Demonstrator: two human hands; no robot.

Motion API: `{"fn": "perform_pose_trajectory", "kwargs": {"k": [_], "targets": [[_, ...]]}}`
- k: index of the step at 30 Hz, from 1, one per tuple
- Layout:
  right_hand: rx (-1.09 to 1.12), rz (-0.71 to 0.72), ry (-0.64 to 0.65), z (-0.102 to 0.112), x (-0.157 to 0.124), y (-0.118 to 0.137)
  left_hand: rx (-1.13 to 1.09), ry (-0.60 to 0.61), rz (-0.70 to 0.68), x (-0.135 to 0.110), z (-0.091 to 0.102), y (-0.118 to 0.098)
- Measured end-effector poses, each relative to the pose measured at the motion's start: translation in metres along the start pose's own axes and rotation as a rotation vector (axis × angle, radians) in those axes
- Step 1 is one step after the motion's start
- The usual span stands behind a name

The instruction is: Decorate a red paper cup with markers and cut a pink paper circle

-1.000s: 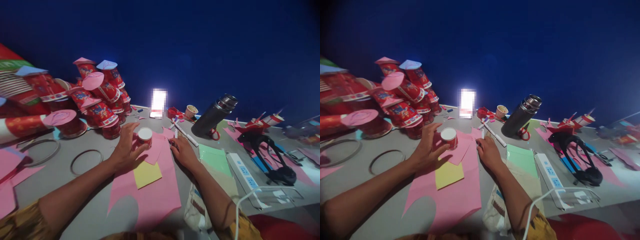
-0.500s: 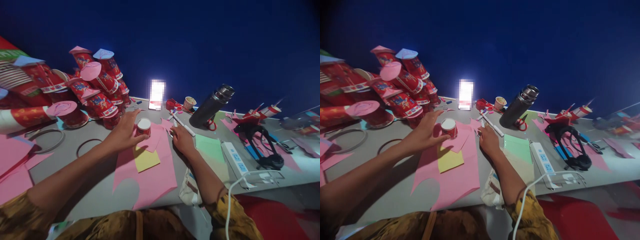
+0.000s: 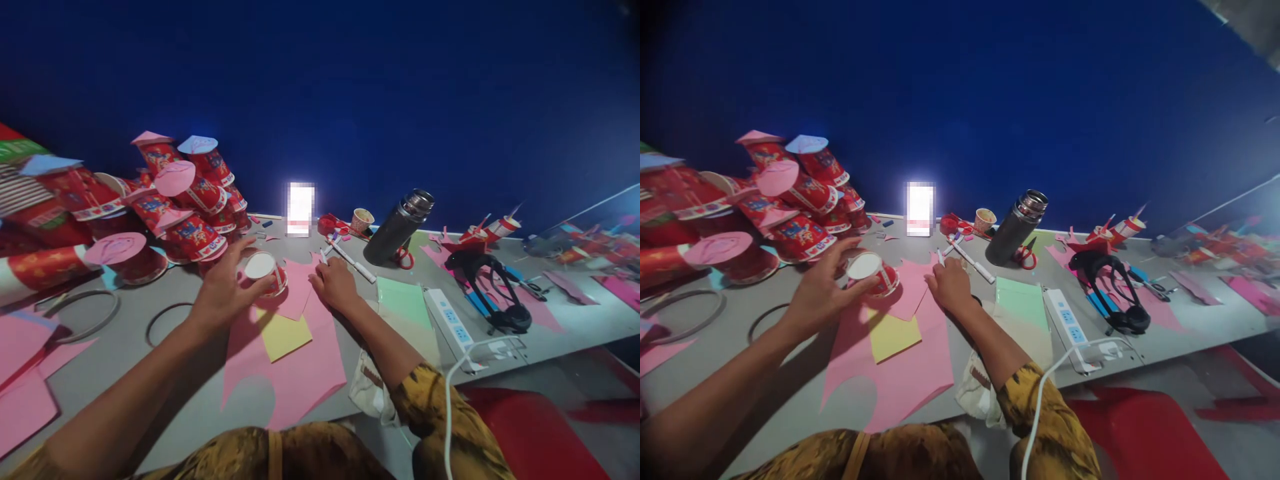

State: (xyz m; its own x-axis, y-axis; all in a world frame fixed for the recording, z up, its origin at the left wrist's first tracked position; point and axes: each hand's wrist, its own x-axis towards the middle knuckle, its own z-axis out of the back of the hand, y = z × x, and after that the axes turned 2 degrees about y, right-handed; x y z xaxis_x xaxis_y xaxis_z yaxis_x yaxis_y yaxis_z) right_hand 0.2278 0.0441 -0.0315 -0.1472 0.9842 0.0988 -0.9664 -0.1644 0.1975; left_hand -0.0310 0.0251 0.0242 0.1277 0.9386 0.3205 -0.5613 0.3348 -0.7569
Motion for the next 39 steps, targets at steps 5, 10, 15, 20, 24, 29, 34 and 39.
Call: {"fn": "perform_pose_trajectory", "kwargs": {"k": [5, 10, 15, 20, 24, 29, 34, 39], "targets": [[0.079, -0.026, 0.011, 0.001, 0.007, 0.01, 0.146, -0.031, 0.053, -0.033, 0.038, 0.005], [0.149, -0.099, -0.006, 0.017, -0.016, 0.006, 0.31, -0.09, 0.003, -0.052, 0.057, 0.023], [0.428, -0.262, -0.168, 0.03, -0.058, -0.01, 0.37, -0.173, -0.005, -0.046, 0.057, 0.039], [0.69, -0.46, -0.43, 0.026, -0.096, -0.007, 0.485, -0.195, -0.102, -0.036, 0.051, 0.052], [0.764, -0.503, -0.416, 0.017, -0.112, 0.014, 0.443, -0.286, -0.335, -0.045, 0.036, 0.033], [0.811, -0.469, -0.308, 0.015, -0.118, 0.038, 0.29, 0.202, -0.524, -0.066, -0.015, 0.009], [0.897, -0.519, -0.204, 0.016, -0.123, 0.043, 0.356, 0.315, -0.553, -0.08, -0.05, 0.019], [0.745, -0.349, -0.171, 0.015, -0.131, 0.034, 0.294, 0.217, -0.583, -0.076, -0.047, 0.025]]}}
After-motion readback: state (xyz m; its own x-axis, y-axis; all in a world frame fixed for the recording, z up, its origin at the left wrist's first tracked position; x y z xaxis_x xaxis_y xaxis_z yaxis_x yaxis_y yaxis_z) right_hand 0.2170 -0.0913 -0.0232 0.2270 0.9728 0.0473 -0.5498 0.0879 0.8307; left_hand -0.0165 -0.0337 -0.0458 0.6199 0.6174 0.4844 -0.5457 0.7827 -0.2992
